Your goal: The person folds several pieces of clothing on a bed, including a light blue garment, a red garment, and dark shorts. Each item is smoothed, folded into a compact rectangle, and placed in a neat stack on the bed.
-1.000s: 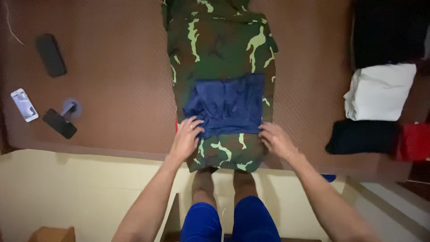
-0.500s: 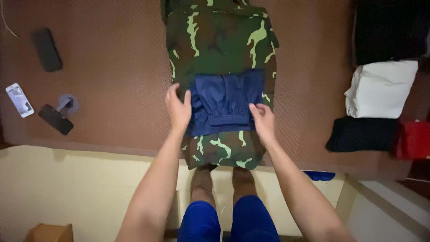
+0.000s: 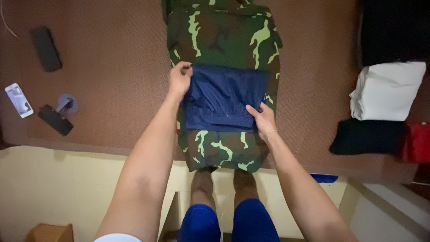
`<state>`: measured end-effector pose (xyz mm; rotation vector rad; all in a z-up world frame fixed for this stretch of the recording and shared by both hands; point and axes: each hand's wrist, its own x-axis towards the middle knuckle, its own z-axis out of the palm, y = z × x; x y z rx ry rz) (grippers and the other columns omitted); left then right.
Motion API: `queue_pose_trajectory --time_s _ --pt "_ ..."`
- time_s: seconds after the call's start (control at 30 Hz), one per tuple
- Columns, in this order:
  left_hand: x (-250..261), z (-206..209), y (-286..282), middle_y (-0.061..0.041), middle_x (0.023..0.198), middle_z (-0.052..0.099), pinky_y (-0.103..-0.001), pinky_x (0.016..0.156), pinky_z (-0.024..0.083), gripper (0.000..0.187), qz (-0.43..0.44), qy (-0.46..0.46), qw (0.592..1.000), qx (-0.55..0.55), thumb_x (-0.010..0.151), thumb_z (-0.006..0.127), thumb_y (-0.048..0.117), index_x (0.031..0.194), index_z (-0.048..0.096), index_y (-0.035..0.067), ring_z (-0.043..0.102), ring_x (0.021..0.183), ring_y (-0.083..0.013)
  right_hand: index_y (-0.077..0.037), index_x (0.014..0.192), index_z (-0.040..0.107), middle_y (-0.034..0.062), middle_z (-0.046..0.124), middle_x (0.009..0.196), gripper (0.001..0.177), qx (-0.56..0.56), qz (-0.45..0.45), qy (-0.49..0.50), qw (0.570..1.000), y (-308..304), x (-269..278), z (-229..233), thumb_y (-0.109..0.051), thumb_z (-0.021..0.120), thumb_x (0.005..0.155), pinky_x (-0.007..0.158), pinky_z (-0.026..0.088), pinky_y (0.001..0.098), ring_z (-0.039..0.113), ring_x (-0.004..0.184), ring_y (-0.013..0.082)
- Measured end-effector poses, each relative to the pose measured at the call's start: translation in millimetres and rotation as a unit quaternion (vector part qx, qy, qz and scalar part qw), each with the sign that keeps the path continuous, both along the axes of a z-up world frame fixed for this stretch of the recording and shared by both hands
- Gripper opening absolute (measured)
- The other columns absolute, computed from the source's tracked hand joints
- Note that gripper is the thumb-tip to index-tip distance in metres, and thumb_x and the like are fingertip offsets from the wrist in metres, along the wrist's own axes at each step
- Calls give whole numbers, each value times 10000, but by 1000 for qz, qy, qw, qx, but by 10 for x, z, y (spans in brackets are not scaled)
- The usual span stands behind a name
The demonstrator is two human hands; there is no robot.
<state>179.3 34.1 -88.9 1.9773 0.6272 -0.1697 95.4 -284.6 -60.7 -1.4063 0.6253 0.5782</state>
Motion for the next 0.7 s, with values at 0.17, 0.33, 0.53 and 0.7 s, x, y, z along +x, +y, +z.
queue_pose_trajectory --time_s 0.17,0.33,0.53,0.7 --pt "-120 252 -213 -155 957 705 -394 808 546 195 107 -159 969 156 1009 671 166 1090 646 -10 692 875 -275 24 1193 708 65 734 1094 421 -56 6 26 998 -59 35 -120 -332 676 969 894 521 295 657 961 138" --pt "-206 404 -489 -216 830 714 -454 768 536 516 9 49 986 158 887 840 440 976 662 -36 681 796 -341 13 921 671 26 637 845 441 -210 4 -41 977 -35 290 -189 -412 641 1034 824 474 315 544 858 119" --pt "-157 436 -477 -164 868 748 -428 814 560 409 95 67 990 76 876 775 383 991 705 -3 729 822 -312 18 840 584 22 546 776 392 -178 -61 30 982 -64 571 -56 -318 667 1023 757 512 431 537 766 191" --pt "-335 648 -747 -156 1235 662 -509 1044 416 333 -26 -98 968 228 957 711 255 1205 660 38 569 1210 -350 16 1201 609 179 656 1177 307 -394 28 -182 901 53 477 194 -225 633 1011 1041 475 467 622 1123 312"
